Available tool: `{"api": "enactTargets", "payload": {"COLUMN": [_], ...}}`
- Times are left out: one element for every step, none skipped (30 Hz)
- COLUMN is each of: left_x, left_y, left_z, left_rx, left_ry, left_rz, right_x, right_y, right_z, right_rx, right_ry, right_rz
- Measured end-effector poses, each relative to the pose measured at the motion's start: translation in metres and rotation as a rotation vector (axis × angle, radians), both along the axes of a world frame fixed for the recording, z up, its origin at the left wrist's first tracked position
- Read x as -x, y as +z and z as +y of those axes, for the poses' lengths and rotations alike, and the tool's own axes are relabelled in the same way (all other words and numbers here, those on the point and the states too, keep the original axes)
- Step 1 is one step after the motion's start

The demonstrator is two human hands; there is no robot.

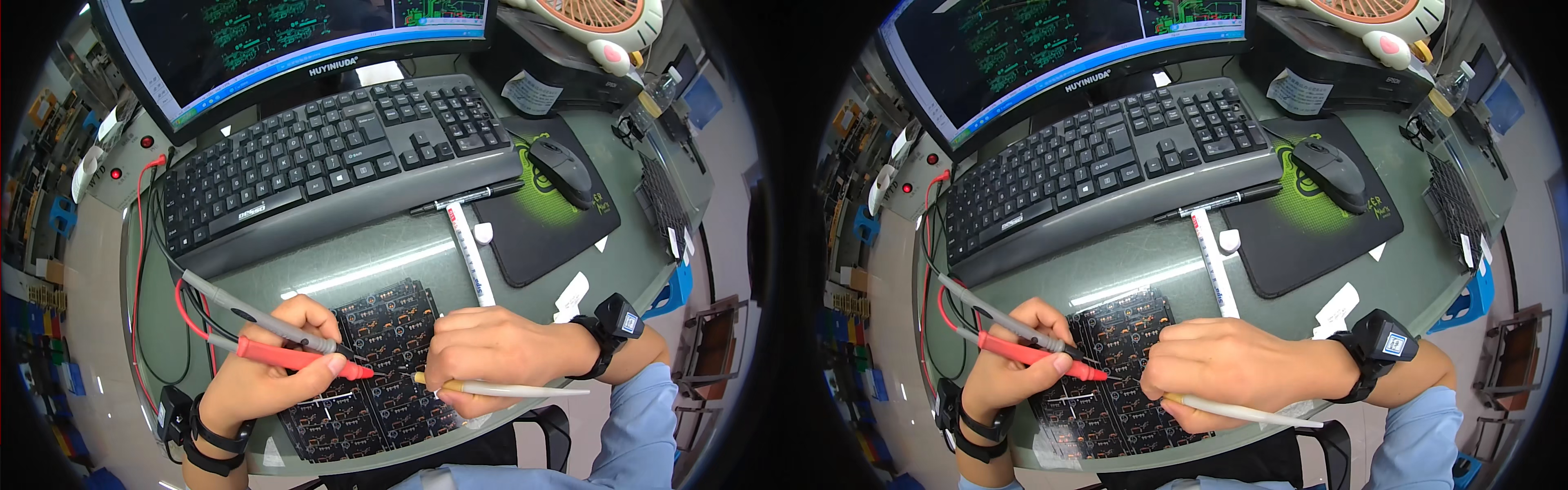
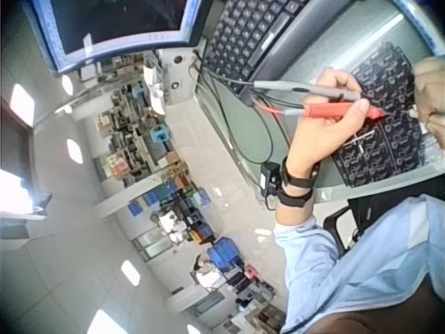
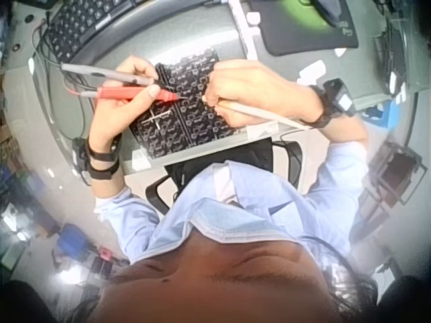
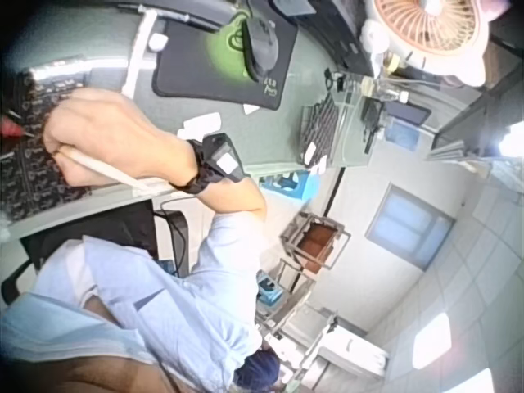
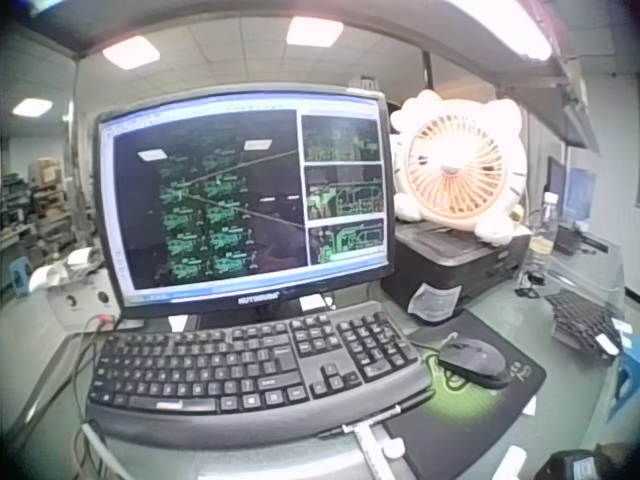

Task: Testing and marking printed circuit boards using multimeter probes and markers at a workstation.

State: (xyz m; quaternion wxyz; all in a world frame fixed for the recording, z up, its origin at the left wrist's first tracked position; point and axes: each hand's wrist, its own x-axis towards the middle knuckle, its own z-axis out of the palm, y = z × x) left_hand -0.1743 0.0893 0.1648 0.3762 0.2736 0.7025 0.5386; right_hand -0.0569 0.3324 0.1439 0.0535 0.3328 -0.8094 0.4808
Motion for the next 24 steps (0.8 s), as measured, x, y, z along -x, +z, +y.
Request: {"api": "enactTargets", "payload": {"left_x": [0.0001, 0.0003, 0.0003, -0.0001, -0.0005, -0.0008, -0.0008, -0.0004, -0.0004, -0.0011, -0.0017, -0.0024, -0.0030, -0.0032, -0.0033, -0.0029, -0.0022, -0.0012, 0.0000, 0.0006, 0.0017, 0.0037, 0.0039, 0.0043], "left_y": [-0.0006, -0.0013, -0.0019, -0.0024, -0.0023, -0.0022, -0.0020, -0.0022, -0.0024, -0.0026, -0.0020, -0.0018, -0.0024, -0.0028, -0.0030, -0.0029, -0.0028, -0.0027, -0.0024, -0.0026, -0.0023, -0.0016, -0.0020, -0.0016], "left_z": [0.0000, 0.0000, -0.0001, 0.0003, 0.0009, 0.0012, 0.0010, 0.0009, 0.0008, 0.0008, 0.0009, 0.0009, 0.0010, 0.0012, 0.0012, 0.0011, 0.0010, 0.0010, 0.0011, 0.0013, 0.0017, 0.0020, 0.0015, 0.0017], "left_rx": [0.000, 0.010, 0.020, 0.020, 0.014, 0.008, 0.008, 0.018, 0.029, 0.028, 0.025, 0.023, 0.023, 0.014, 0.005, 0.004, 0.009, 0.014, 0.014, 0.016, 0.017, 0.016, 0.019, 0.021], "left_ry": [0.001, -0.008, -0.016, -0.016, -0.009, -0.002, -0.001, -0.008, -0.015, -0.014, -0.008, -0.003, -0.001, 0.001, 0.003, 0.003, -0.003, -0.009, -0.008, -0.006, -0.005, -0.006, -0.014, -0.023], "left_rz": [-0.002, 0.027, 0.056, 0.053, 0.047, 0.042, 0.040, 0.043, 0.046, 0.044, 0.035, 0.026, 0.025, 0.032, 0.038, 0.038, 0.031, 0.025, 0.025, 0.015, 0.006, 0.007, 0.017, 0.030], "right_x": [0.0003, 0.0002, -0.0002, -0.0005, -0.0005, -0.0007, -0.0008, -0.0007, -0.0009, -0.0015, -0.0016, -0.0018, -0.0020, -0.0019, -0.0020, -0.0022, -0.0018, -0.0010, 0.0003, 0.0009, 0.0019, 0.0034, 0.0029, 0.0028], "right_y": [-0.0005, -0.0014, -0.0021, -0.0025, -0.0024, -0.0023, -0.0020, -0.0017, -0.0016, -0.0018, -0.0018, -0.0019, -0.0018, -0.0010, -0.0003, -0.0002, -0.0008, -0.0013, -0.0015, -0.0019, -0.0019, -0.0012, -0.0012, -0.0003], "right_z": [-0.0003, -0.0006, -0.0009, -0.0009, -0.0008, -0.0007, -0.0005, -0.0001, 0.0002, 0.0000, -0.0002, -0.0004, -0.0005, -0.0004, -0.0005, -0.0005, -0.0003, -0.0001, -0.0001, -0.0001, 0.0001, 0.0006, 0.0007, 0.0010], "right_rx": [0.000, -0.014, -0.028, -0.029, -0.049, -0.070, -0.070, -0.083, -0.096, -0.097, -0.104, -0.112, -0.111, -0.121, -0.130, -0.131, -0.135, -0.139, -0.139, -0.150, -0.160, -0.162, -0.165, -0.170], "right_ry": [0.001, -0.003, -0.007, -0.006, -0.005, -0.003, -0.001, 0.007, 0.015, 0.016, 0.019, 0.021, 0.023, 0.026, 0.028, 0.029, 0.034, 0.039, 0.040, 0.039, 0.038, 0.037, 0.035, 0.033], "right_rz": [-0.002, 0.025, 0.051, 0.048, 0.059, 0.071, 0.070, 0.070, 0.070, 0.068, 0.070, 0.072, 0.071, 0.068, 0.065, 0.064, 0.063, 0.061, 0.062, 0.072, 0.082, 0.084, 0.085, 0.088]}}
